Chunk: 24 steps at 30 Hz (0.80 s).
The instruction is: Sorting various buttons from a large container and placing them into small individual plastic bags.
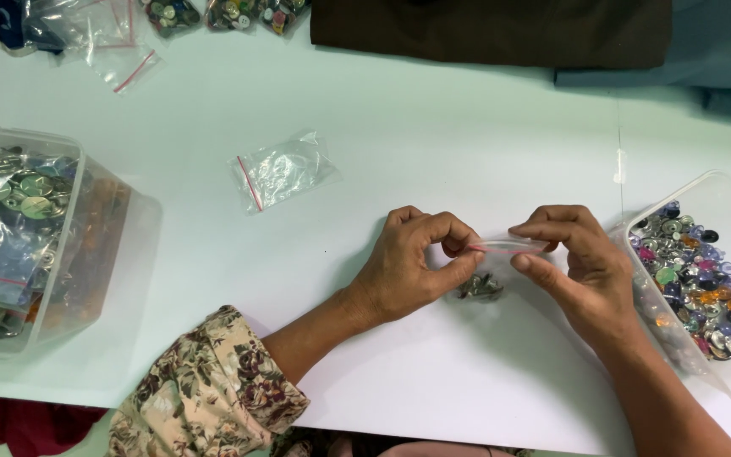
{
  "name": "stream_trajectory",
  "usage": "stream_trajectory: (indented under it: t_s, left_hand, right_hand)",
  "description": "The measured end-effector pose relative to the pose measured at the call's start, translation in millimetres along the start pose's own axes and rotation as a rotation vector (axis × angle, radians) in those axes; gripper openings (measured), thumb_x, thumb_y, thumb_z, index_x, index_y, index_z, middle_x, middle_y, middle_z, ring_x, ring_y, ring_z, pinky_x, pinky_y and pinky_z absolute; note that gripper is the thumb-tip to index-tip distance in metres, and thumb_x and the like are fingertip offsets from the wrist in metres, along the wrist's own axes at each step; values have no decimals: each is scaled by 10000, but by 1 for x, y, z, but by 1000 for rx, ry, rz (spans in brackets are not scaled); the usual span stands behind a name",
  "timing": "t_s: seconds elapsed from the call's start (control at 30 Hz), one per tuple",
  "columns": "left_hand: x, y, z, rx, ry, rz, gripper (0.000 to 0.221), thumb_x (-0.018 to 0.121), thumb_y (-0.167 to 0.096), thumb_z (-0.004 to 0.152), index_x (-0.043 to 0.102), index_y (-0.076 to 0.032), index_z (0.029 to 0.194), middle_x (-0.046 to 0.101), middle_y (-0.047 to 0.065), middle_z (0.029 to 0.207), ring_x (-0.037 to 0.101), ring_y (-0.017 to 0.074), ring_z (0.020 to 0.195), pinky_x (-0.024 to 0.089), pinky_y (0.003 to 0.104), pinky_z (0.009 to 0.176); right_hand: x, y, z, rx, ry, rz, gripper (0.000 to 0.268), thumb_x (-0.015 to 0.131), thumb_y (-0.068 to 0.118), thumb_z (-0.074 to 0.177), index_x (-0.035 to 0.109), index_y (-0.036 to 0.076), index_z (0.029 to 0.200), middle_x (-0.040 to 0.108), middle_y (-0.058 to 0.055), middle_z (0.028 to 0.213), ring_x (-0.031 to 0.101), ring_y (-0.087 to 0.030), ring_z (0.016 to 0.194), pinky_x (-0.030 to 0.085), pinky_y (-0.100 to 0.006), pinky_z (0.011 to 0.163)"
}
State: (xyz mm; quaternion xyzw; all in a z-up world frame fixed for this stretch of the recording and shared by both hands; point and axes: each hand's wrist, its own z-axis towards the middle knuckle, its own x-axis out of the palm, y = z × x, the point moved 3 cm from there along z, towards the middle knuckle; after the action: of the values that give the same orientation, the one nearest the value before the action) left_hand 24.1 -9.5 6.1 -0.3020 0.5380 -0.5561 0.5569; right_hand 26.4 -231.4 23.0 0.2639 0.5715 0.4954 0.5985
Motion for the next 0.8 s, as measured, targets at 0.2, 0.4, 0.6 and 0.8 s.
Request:
stream_trajectory:
  t_s: [0.2, 0.4, 0.6, 0.8]
  left_hand:
    - [4, -15, -3, 108, 21, 94, 99, 745, -220, 888, 671, -217, 954, 705, -129, 856, 670, 58, 787, 305, 359, 1037]
    - [0, -16, 0, 186, 19, 60, 126, 707, -246, 944, 705, -212, 1065, 721, -56, 969, 677, 172, 1008, 345, 456, 1079]
    - [1, -16, -1, 188, -22, 58, 77, 711, -247, 950, 710, -205, 1015, 725, -59, 955, 677, 163, 1000, 343, 452, 1077]
    - [1, -18, -1, 183, -20, 50, 74, 691, -248, 949, 699, -213, 1013, 718, -51, 962, 678, 168, 1006, 346, 462, 1085]
  right_hand:
    - [8, 14, -7, -119, -36, -7, 110, 758, 97, 900, 730, 68, 1003, 641, -112, 1077, 628, -208, 1065, 534, -306, 912]
    - [10, 16, -3, -179, -50, 72, 112, 789, 36, 854, 779, -9, 957, 631, -181, 1032, 660, -254, 966, 521, -381, 858]
    - [6, 17, -2, -157, -23, 51, 187, 800, 57, 838, 775, 1, 1015, 632, -172, 1067, 659, -268, 1027, 529, -391, 884]
    - [7, 16, -1, -171, -29, 54, 91, 790, 36, 848, 782, 4, 933, 647, -183, 1031, 674, -259, 952, 546, -395, 853]
